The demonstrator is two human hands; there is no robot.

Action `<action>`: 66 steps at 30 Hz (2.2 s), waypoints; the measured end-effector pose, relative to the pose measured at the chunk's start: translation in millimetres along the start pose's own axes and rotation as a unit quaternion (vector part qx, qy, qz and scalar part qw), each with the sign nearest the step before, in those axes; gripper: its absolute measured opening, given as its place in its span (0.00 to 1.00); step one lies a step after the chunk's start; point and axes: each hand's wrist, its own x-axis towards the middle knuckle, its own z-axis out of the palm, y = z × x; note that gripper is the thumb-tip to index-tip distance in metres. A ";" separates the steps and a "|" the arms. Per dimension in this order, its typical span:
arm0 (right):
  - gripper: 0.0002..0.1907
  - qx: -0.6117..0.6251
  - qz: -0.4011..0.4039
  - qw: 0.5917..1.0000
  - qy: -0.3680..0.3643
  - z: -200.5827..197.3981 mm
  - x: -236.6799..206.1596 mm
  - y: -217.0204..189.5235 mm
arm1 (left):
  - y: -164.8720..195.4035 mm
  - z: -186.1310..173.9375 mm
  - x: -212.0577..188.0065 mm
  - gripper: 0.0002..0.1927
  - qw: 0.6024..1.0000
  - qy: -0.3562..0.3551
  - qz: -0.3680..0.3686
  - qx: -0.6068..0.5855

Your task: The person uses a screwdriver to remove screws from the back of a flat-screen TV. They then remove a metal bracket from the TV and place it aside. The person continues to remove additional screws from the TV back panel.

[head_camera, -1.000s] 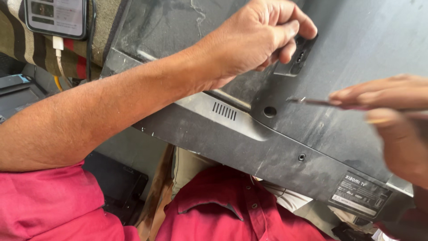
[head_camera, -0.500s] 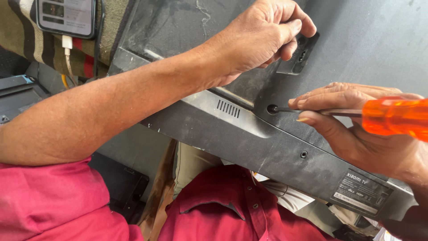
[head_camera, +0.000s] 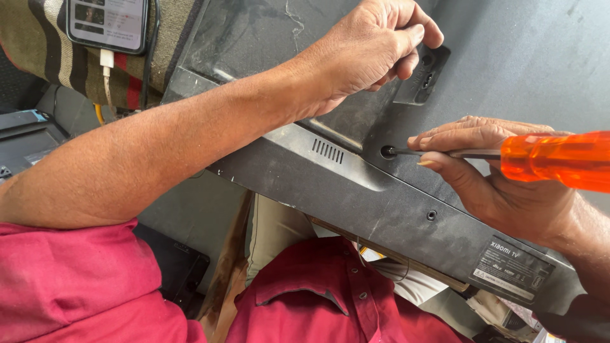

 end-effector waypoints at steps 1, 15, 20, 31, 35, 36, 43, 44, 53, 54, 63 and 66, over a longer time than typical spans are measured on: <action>0.08 -0.008 -0.004 1.000 -0.002 0.1 -1.0 0.8 | -0.2 0.0 -0.1 0.13 1.000 0.001 0.000 0.002; 0.10 -0.021 -0.017 1.000 0.000 -0.1 -4.8 9.2 | -1.5 0.0 4.5 0.12 1.000 -0.001 -0.003 -0.002; 0.10 -0.034 -0.033 0.999 0.016 1.5 -2.7 9.7 | -2.8 0.2 7.1 0.12 1.000 -0.007 -0.011 -0.020; 0.08 -0.025 -0.005 0.998 -0.051 -4.9 18.6 -19.0 | -3.6 1.2 4.0 0.12 1.000 -0.010 0.004 -0.016; 0.08 -0.080 -0.017 0.996 -0.027 -1.6 12.2 -14.5 | -4.9 2.6 1.6 0.12 1.000 -0.002 0.003 0.007; 0.10 -0.096 -0.012 0.995 -0.025 -2.1 11.1 -14.9 | -5.6 2.2 2.1 0.12 1.000 0.000 0.001 0.011; 0.07 -0.035 0.021 0.998 -0.046 -4.1 15.5 -29.6 | -14.4 -0.3 11.2 0.13 1.000 0.002 -0.001 -0.013; 0.07 -0.062 0.022 0.997 -0.027 -0.5 15.3 -30.5 | -15.0 -0.7 12.6 0.13 1.000 0.003 -0.004 -0.020; 0.12 -0.108 0.086 0.989 -0.047 7.4 -1.4 -21.0 | -16.1 -10.2 16.6 0.16 0.999 0.019 -0.024 -0.025; 0.12 -0.121 0.125 0.984 -0.033 9.8 -3.0 -19.7 | -16.8 -10.3 17.0 0.16 0.999 0.020 -0.025 -0.024; 0.09 -0.097 0.108 0.989 -0.031 17.5 -4.3 -23.4 | -5.6 -16.3 10.4 0.15 0.999 0.049 -0.019 0.004; 0.11 -0.063 0.049 0.997 -0.015 20.8 -2.9 -26.4 | -0.2 -17.3 3.8 0.17 0.999 0.026 0.010 0.018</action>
